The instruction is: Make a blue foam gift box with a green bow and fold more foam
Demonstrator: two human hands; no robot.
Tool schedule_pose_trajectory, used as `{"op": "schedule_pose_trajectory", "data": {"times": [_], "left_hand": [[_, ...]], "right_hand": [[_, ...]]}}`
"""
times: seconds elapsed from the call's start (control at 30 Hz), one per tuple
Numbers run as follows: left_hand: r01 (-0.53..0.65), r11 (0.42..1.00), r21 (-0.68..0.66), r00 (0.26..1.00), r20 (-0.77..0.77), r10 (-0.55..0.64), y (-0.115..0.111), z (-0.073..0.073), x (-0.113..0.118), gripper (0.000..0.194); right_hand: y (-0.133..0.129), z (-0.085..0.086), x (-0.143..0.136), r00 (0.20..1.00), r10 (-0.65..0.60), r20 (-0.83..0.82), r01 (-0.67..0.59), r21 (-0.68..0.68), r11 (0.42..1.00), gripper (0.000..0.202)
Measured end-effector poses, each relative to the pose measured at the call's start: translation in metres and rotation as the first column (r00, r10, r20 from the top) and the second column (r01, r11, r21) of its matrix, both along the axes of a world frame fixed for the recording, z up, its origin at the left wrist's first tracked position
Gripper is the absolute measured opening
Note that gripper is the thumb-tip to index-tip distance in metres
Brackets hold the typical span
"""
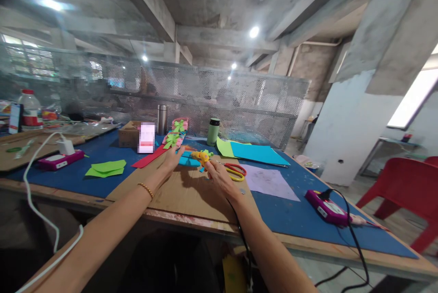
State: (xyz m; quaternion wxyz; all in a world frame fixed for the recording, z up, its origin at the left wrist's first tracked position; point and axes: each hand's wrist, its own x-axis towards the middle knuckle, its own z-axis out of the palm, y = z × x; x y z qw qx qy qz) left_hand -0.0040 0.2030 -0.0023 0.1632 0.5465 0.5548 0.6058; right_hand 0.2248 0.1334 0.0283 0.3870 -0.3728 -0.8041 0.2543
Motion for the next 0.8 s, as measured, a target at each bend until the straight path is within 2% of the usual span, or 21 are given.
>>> {"op": "schedule_pose_trajectory", "data": {"times": [0.2,0.53,0.8], "left_hand": [[0.003,1.0,0.012,1.0,0.021,-0.004,-0.0009,0.0009,0.001,0.025],[0.013,1.0,-0.004,0.999,0.029,-0.013,-0.0027,0.0019,0.0016,0.022],[0.007,1.0,0.002,0.999,0.036,-0.007,-0.0016,0.0022,0.0009,0.023]], "right_hand": [[0.0048,-0.0049,0.0022,1.0,0.008,-0.007,-0.008,-0.021,1.0,0.049],[0.0008,-0.0013,0.0001,1.0,0.012,0.011,-0.012,0.002,1.0,0.05],[0.007,-0.0049,0.0039,1.0,-0.005,-0.009,0.005,0.003,1.0,0.05]]}}
